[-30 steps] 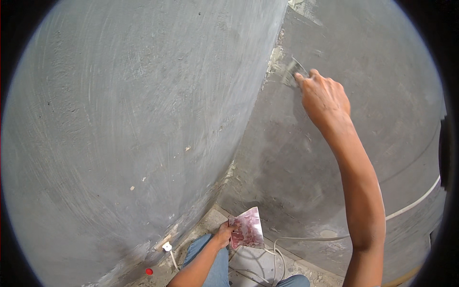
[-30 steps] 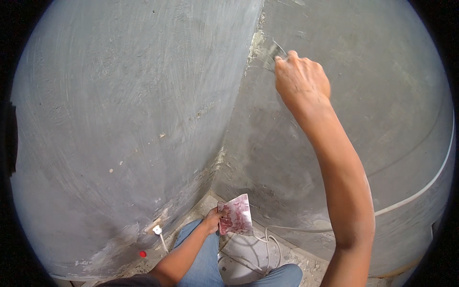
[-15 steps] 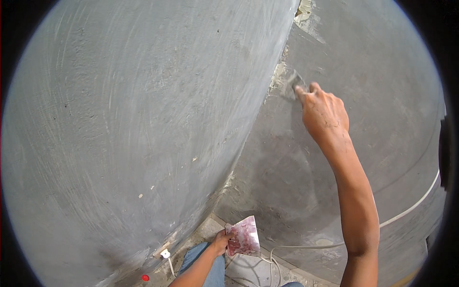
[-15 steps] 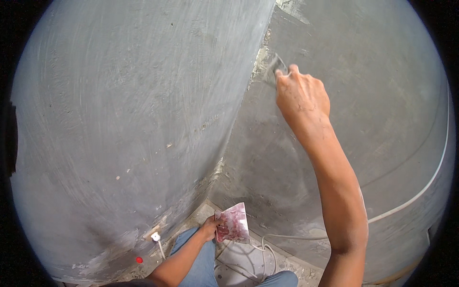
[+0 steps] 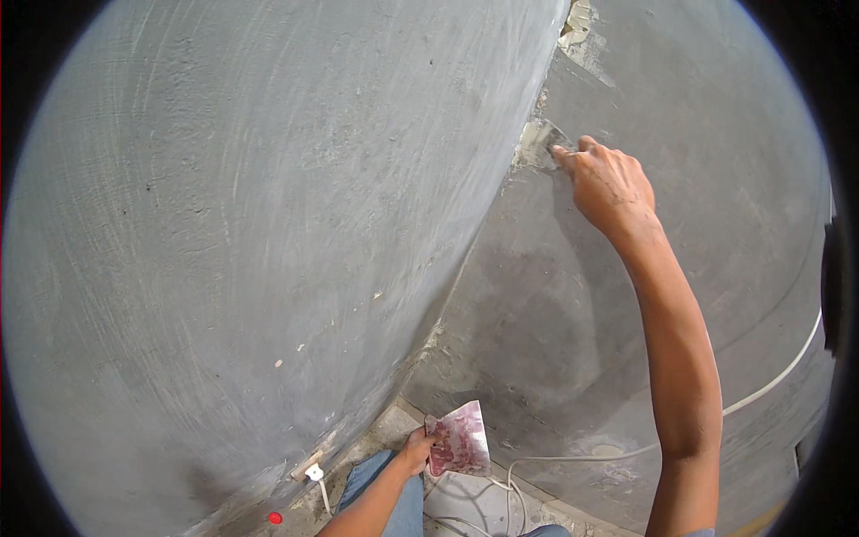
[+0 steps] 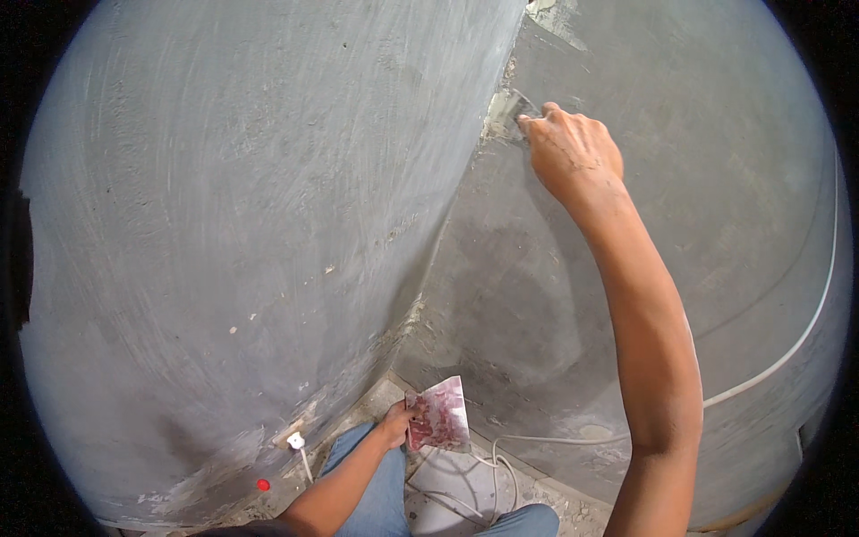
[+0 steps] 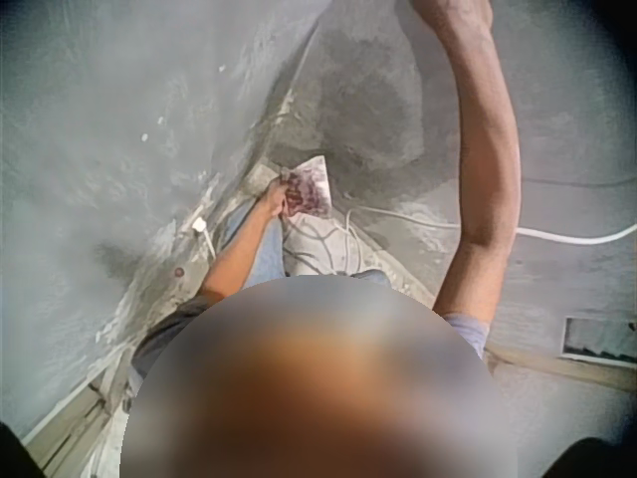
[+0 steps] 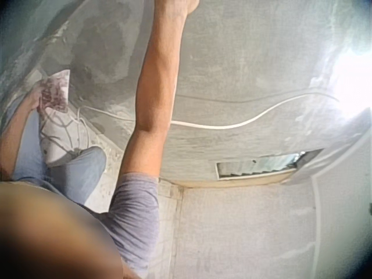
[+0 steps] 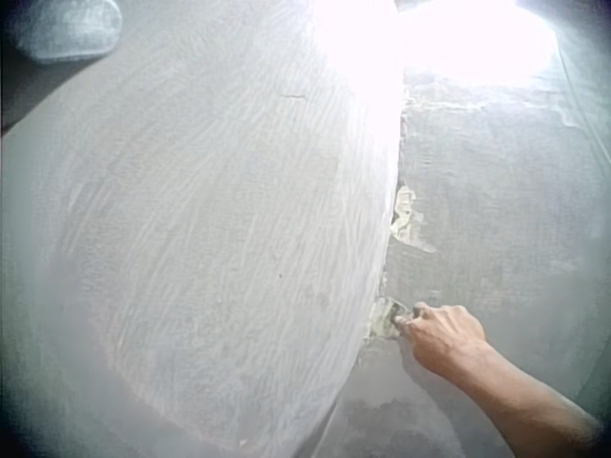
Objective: Patching or scraping a wall corner using putty knives and filler material.
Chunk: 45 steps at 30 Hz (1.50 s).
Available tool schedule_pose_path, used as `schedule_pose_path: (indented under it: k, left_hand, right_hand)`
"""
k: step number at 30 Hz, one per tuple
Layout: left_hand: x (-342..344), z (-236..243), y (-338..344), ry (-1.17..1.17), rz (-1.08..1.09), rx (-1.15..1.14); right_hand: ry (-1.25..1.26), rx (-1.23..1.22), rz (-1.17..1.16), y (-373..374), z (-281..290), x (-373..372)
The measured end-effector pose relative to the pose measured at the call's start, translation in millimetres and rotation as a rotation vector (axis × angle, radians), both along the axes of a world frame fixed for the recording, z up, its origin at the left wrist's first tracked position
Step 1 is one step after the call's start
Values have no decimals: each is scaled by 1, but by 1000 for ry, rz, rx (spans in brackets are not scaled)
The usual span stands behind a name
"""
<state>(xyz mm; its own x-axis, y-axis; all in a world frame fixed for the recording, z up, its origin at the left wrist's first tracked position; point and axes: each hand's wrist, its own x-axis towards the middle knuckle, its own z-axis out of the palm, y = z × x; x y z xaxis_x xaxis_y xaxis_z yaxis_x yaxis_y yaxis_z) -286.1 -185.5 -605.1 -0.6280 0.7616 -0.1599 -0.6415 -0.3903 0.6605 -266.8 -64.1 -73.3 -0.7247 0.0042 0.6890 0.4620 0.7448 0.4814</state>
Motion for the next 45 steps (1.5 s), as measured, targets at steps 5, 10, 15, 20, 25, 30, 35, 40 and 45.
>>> schedule_pose_path:
  k: [5, 10, 15, 20, 25, 30, 35, 40, 45]
  left_hand:
    - [-1, 2, 1, -22, -49, -51]
    - [0, -2, 6, -5, -45, -57]
    - [-1, -1, 0, -14, -13, -29]
    - [-3, -6, 3, -31, -31, -23]
    - [2, 1, 4, -2, -29, -35]
    - [0, -3, 1, -12, -11, -39]
    - [2, -2, 7, 15, -48, -60]
    - [1, 2, -5, 3, 9, -10]
    - [1, 3, 1, -15, -31, -40]
  right_hand:
    - [9, 4, 29, -2, 8, 1]
    - [-31, 30, 19, 2, 8, -9]
    - [-36, -16, -33, -5, 12, 11]
    - [8, 4, 48, -2, 8, -9]
    - [29, -4, 60, 8, -1, -1]
    - [57, -80, 16, 3, 3, 17]
    - [86, 14, 73, 9, -10, -1]
    - [5, -107, -50, -1, -22, 20]
    - [104, -56, 45, -4, -27, 6]
